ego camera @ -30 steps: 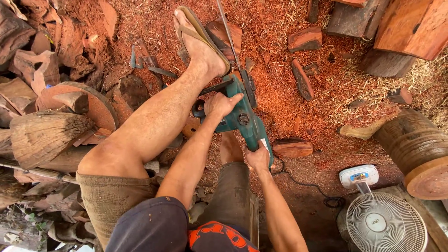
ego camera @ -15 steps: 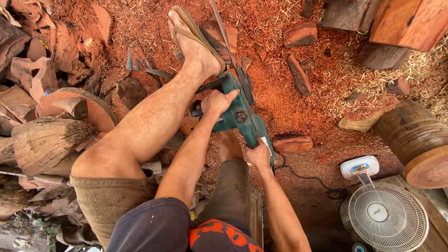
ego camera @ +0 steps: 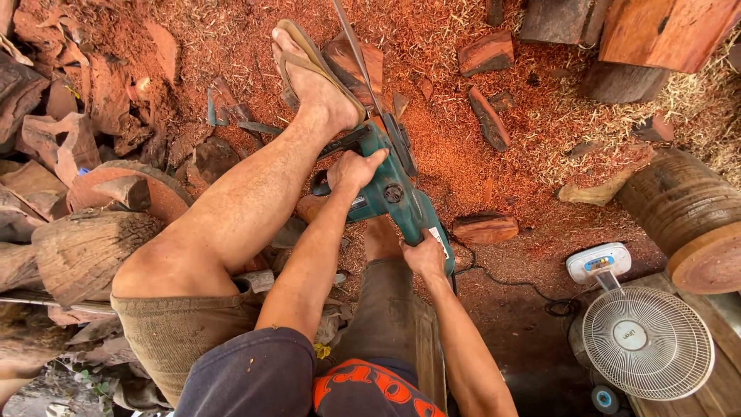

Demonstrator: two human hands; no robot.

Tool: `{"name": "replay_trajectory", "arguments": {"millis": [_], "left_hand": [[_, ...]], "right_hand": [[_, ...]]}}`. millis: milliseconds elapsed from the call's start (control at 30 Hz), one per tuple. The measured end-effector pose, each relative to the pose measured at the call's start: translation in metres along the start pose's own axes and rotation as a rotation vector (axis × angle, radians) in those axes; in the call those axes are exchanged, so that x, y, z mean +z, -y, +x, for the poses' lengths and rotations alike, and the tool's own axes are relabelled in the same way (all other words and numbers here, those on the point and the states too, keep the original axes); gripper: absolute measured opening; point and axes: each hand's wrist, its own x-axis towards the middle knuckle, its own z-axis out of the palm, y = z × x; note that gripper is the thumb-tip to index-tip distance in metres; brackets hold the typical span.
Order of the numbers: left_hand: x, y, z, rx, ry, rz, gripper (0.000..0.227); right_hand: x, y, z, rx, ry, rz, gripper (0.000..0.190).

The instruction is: Measure and cut pieces of wood using a chainsaw.

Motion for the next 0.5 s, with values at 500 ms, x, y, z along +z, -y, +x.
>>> {"name": "replay_trajectory", "arguments": {"millis": [500], "left_hand": [[-0.014,-0.004,-0.005,-0.035,-0.009,0.023,0.085]], "right_hand": [[0.005,0.011,-0.012,0.027,0.000,-0.030,0.060]]}}
